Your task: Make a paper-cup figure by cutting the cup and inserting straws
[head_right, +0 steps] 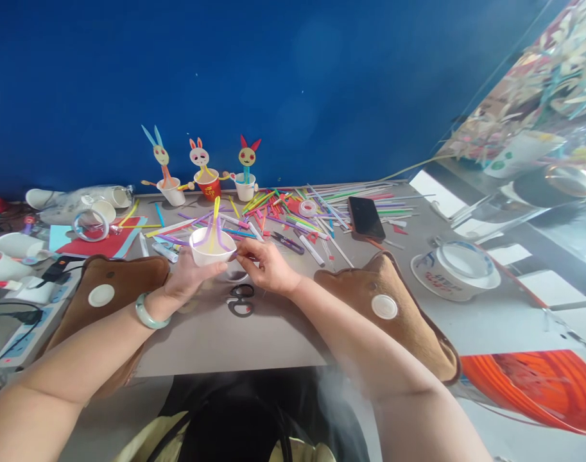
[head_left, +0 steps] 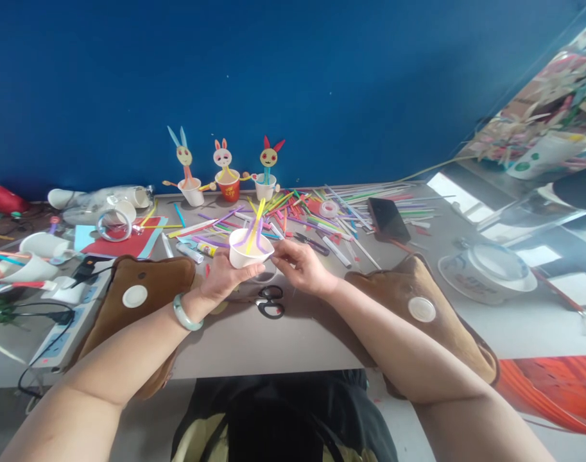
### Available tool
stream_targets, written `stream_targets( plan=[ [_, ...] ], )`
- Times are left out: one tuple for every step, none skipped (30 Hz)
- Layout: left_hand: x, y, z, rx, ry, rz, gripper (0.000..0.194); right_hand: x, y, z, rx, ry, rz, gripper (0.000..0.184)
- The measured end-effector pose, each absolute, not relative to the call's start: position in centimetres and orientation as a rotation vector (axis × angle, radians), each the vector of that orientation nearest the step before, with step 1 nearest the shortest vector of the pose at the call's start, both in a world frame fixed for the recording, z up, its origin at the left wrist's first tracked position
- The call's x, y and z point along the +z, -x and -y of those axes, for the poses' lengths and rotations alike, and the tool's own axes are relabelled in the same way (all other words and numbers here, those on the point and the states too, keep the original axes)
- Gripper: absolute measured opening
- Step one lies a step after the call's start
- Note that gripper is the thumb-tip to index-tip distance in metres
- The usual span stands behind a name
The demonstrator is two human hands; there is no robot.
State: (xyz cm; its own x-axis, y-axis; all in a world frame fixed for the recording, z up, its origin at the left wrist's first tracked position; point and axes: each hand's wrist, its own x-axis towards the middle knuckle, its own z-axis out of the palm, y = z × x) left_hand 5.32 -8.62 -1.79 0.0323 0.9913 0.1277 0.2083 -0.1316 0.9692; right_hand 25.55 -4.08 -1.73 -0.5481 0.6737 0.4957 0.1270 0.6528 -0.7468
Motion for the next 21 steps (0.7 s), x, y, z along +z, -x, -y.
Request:
stream_targets(
  plan=[
    [-1.9, -5.3, 8.6, 1.189, -1.467, -1.281, 0.043, -1.7, -25.6, 4.1, 0.846, 0.620, 2.057, 0.010],
    [-2.0, -5.3, 8.6, 1.191, -1.462, -1.275, 0.045, -1.7, -25.6, 4.0, 0.841, 0.621, 2.064, 0.010],
    [-2.1, -5.3, 8.5, 1.191, -1.460, -1.270, 0.046, -1.7, -25.6, 4.0, 0.831, 0.626, 2.072, 0.010],
    [-2.2, -5.2, 8.4, 1.181, -1.467, -1.260, 0.046, -1.7, -25.6, 4.0, 0.815, 0.633, 2.077, 0.010],
    [-2.3, -5.1, 8.3, 1.162, -1.483, -1.246, 0.046, -1.8, -25.6, 3.9, 0.791, 0.638, 2.079, 0.009],
    [-2.4, -5.0, 8.2, 1.137, -1.507, -1.228, 0.045, -1.9, -25.5, 3.9, 0.763, 0.638, 2.076, 0.009],
    [-2.5, -4.8, 8.0, 1.108, -1.533, -1.211, 0.043, -1.9, -25.5, 3.8, 0.733, 0.633, 2.072, 0.009],
    [-2.5, -4.7, 7.9, 1.083, -1.557, -1.200, 0.042, -2.0, -25.4, 3.8, 0.707, 0.628, 2.068, 0.009],
    [-2.5, -4.5, 7.7, 1.065, -1.574, -1.198, 0.041, -2.0, -25.4, 3.7, 0.685, 0.625, 2.064, 0.009],
    [-2.5, -4.4, 7.6, 1.054, -1.586, -1.202, 0.041, -2.0, -25.4, 3.7, 0.668, 0.624, 2.060, 0.011],
    [-2.5, -4.3, 7.6, 1.047, -1.595, -1.206, 0.041, -2.0, -25.4, 3.6, 0.656, 0.629, 2.056, 0.012],
    [-2.4, -4.2, 7.5, 1.040, -1.604, -1.207, 0.042, -1.9, -25.4, 3.6, 0.647, 0.637, 2.050, 0.013],
    [-2.4, -4.1, 7.5, 1.034, -1.614, -1.205, 0.042, -1.8, -25.4, 3.6, 0.640, 0.642, 2.042, 0.014],
    [-2.3, -4.0, 7.5, 1.031, -1.623, -1.200, 0.043, -1.8, -25.5, 3.6, 0.637, 0.642, 2.034, 0.014],
    [-2.3, -4.0, 7.5, 1.027, -1.630, -1.191, 0.044, -1.7, -25.5, 3.6, 0.638, 0.638, 2.031, 0.014],
    [-2.3, -4.0, 7.6, 1.023, -1.631, -1.186, 0.046, -1.6, -25.5, 3.7, 0.646, 0.634, 2.031, 0.013],
    [-2.4, -3.9, 7.6, 1.019, -1.625, -1.186, 0.047, -1.6, -25.6, 3.7, 0.659, 0.630, 2.036, 0.012],
    [-2.4, -3.9, 7.6, 1.014, -1.610, -1.188, 0.049, -1.6, -25.6, 3.7, 0.674, 0.627, 2.044, 0.012],
    [-2.5, -3.9, 7.6, 1.009, -1.591, -1.189, 0.050, -1.6, -25.6, 3.8, 0.687, 0.629, 2.055, 0.012],
    [-2.6, -3.8, 7.7, 1.012, -1.566, -1.191, 0.051, -1.6, -25.7, 3.8, 0.701, 0.636, 2.066, 0.011],
    [-2.7, -3.7, 7.7, 1.019, -1.541, -1.192, 0.052, -1.6, -25.7, 3.8, 0.713, 0.645, 2.078, 0.010]
  ],
)
